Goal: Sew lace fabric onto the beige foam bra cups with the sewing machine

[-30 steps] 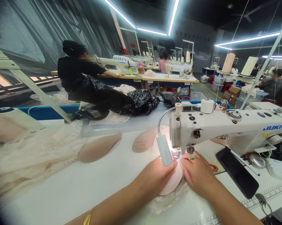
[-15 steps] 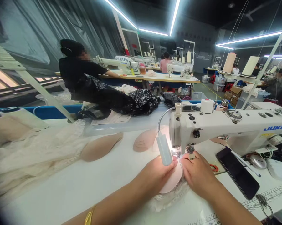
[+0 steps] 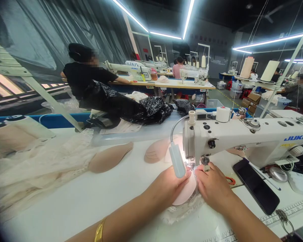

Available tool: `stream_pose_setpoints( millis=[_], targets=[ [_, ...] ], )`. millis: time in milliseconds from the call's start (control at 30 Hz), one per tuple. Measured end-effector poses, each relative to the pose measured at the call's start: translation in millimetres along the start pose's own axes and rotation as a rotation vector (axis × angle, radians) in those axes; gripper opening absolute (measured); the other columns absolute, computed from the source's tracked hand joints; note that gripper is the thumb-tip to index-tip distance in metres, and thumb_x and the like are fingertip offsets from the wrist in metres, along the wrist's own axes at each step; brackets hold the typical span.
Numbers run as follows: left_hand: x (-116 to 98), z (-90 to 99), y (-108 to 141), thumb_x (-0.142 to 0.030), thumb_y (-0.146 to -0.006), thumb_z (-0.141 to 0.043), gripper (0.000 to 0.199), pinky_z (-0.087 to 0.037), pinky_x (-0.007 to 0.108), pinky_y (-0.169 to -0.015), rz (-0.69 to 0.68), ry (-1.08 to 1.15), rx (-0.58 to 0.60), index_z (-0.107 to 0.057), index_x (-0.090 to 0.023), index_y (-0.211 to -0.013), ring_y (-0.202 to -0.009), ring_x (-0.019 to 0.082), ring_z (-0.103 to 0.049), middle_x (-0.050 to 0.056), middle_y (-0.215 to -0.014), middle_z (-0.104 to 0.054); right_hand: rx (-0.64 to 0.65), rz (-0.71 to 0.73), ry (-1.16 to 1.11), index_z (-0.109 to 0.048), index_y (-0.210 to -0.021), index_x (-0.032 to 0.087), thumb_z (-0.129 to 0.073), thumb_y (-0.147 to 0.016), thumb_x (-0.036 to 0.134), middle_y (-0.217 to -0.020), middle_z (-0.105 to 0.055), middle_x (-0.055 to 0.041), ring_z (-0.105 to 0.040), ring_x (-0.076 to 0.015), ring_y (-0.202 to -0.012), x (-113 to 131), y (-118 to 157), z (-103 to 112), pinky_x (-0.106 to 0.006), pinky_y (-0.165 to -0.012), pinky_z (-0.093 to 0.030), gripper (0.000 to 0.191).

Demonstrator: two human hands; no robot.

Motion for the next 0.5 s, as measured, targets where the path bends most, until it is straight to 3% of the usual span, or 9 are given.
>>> stream_pose_setpoints(
  millis=[267, 400, 500],
  targets=[
    [-0.7, 2.5, -0.4, -0.004, -0.095, -0.043, 0.024, -0.053, 0.03, -0.068, -0.005, 0.08, -0.064, -0.06, -0.02, -0.088, -0.073, 0.018, -0.059, 0.004, -0.085, -0.065, 0.008, -0.003, -0.008, -0.066, -0.116, 0.024, -0.036, -0.104, 0.014, -0.105, -0.071, -0.0097, -0.061, -0.0249, -0.08, -1.4, 0.8, -1.4, -0.038, -0.066, -0.045, 0.034],
    [-0.9, 0.6, 0.7, -0.005, -0.092, -0.048, 0.019, -0.052, 0.031, -0.069, 0.006, 0.021, -0.012, -0.06, -0.019, -0.087, -0.077, 0.02, -0.06, 0.004, -0.087, -0.065, 0.016, 0.002, 0.006, -0.065, -0.114, 0.024, -0.036, -0.105, 0.014, -0.106, -0.07, -0.0092, -0.061, -0.024, -0.078, -3.3, 1.2, -4.4, -0.038, -0.066, -0.045, 0.032],
    [-4.4, 4.0, 0.5, -0.016, -0.091, -0.062, 0.005, -0.052, 0.033, -0.07, 0.07, 0.002, 0.092, -0.06, -0.019, -0.087, -0.08, 0.023, -0.06, 0.005, -0.089, -0.064, 0.009, 0.007, 0.015, -0.065, -0.111, 0.023, -0.035, -0.103, 0.012, -0.105, -0.07, -0.0092, -0.061, -0.0241, -0.078, -3.5, 0.8, -5.1, -0.038, -0.066, -0.047, 0.033]
  ],
)
Point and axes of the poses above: each hand's wrist, its own y-axis away from the middle knuckle, its own z-axis out of the back of the hand, x = y × z, the point moved 3 cm from there along -y, towards the middle knuckle
